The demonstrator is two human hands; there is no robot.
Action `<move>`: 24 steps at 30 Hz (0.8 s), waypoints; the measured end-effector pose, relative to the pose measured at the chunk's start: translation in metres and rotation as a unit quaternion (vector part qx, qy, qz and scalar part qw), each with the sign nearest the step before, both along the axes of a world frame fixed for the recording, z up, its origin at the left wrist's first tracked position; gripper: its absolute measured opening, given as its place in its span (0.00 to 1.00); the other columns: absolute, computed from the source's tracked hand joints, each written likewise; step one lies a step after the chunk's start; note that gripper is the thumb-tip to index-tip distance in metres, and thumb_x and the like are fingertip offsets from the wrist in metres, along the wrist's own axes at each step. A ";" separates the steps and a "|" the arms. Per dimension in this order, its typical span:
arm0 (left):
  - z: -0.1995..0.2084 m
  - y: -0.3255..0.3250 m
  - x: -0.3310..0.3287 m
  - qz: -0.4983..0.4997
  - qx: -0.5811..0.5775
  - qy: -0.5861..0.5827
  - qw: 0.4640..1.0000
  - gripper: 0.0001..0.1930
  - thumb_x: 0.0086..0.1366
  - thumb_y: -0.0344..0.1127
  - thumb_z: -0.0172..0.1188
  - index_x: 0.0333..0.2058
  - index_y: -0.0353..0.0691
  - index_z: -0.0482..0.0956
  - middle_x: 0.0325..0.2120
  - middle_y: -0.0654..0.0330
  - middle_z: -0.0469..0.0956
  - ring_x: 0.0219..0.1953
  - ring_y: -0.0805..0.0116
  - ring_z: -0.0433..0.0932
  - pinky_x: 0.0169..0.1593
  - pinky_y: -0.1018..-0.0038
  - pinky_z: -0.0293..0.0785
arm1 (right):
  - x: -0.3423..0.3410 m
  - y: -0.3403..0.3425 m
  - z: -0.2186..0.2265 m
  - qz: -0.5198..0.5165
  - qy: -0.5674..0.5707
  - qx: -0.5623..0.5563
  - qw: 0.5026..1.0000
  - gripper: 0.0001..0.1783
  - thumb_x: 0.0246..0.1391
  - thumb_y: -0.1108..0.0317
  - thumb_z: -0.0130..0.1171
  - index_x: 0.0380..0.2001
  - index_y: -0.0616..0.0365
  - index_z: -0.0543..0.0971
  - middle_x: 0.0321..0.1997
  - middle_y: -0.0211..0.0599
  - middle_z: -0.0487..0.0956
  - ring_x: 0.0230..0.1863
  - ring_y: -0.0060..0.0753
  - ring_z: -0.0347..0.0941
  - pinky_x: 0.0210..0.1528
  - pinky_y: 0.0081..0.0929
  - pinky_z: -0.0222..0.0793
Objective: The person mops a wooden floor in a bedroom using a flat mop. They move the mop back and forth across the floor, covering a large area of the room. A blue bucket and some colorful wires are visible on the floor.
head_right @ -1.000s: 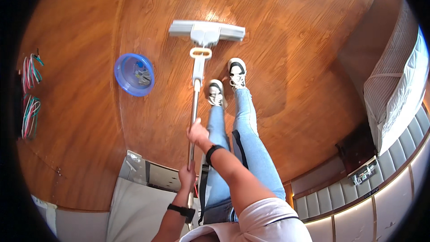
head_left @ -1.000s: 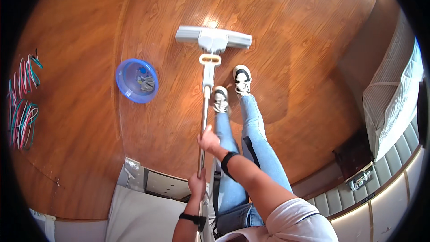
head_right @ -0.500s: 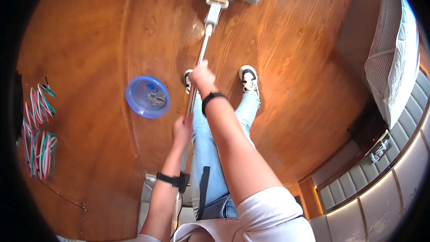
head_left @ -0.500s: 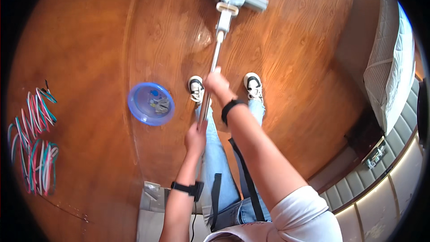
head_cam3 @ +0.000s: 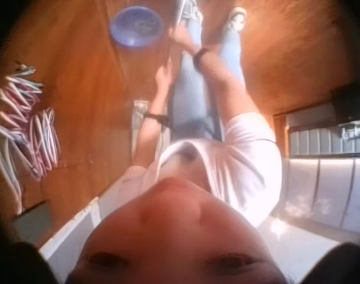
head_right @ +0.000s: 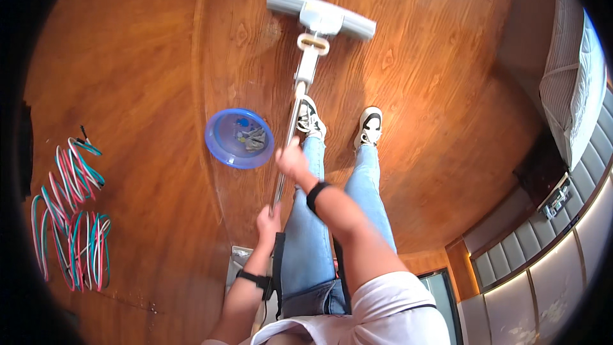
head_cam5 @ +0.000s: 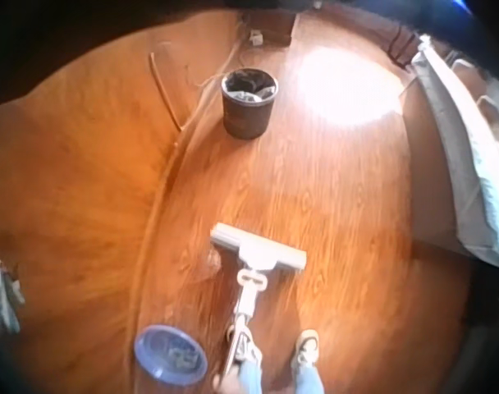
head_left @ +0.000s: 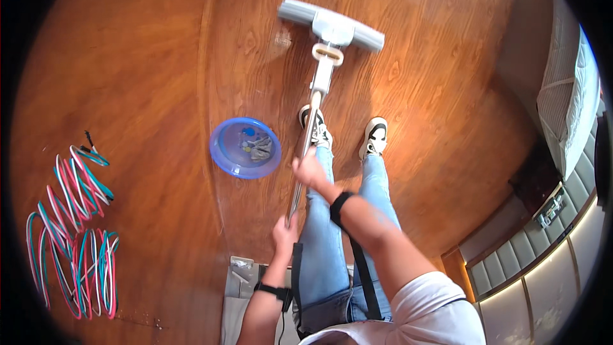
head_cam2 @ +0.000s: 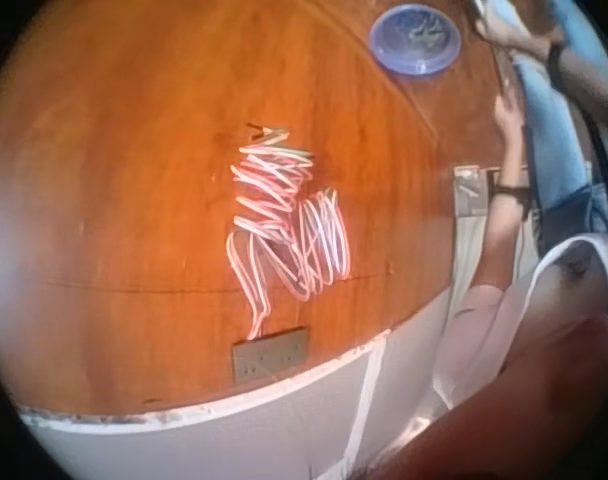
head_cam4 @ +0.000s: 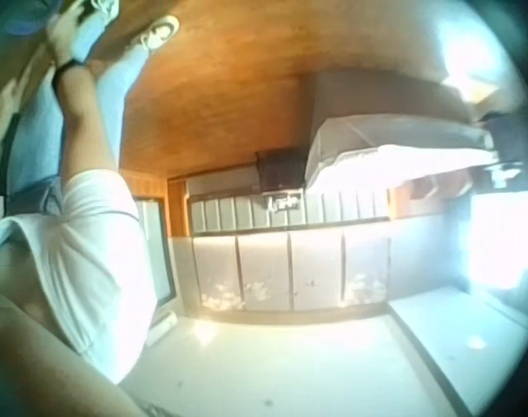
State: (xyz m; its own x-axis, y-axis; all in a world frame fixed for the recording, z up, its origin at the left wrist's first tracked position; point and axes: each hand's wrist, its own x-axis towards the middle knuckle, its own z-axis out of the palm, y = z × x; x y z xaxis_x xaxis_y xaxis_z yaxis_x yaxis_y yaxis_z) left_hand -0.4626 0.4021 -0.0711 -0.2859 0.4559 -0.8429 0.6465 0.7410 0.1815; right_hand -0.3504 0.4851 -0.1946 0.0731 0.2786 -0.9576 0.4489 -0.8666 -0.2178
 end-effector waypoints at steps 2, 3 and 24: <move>-0.028 0.035 0.013 -0.010 0.031 -0.029 0.999 0.24 0.55 0.50 0.53 0.14 0.35 0.60 0.09 0.54 0.57 0.14 0.63 0.54 0.20 0.66 0.55 | 0.018 0.050 -0.016 0.057 -0.061 0.041 0.996 0.28 0.46 0.57 0.46 0.40 0.72 0.54 0.32 0.63 0.72 0.37 0.57 0.71 0.40 0.44 0.66; -0.042 0.047 0.016 -0.027 0.037 -0.029 0.999 0.25 0.55 0.53 0.52 0.15 0.35 0.63 0.09 0.51 0.61 0.13 0.58 0.58 0.21 0.65 0.57 | 0.026 0.079 -0.014 0.046 -0.054 0.051 0.996 0.28 0.46 0.57 0.46 0.40 0.73 0.54 0.31 0.63 0.73 0.37 0.56 0.71 0.39 0.42 0.66; 0.010 -0.021 -0.044 0.021 -0.052 0.069 0.996 0.24 0.54 0.52 0.53 0.14 0.36 0.65 0.12 0.48 0.66 0.16 0.51 0.65 0.22 0.63 0.60 | -0.062 0.016 0.015 0.115 0.028 -0.061 0.991 0.23 0.47 0.56 0.46 0.38 0.64 0.57 0.31 0.55 0.75 0.35 0.50 0.73 0.39 0.40 0.68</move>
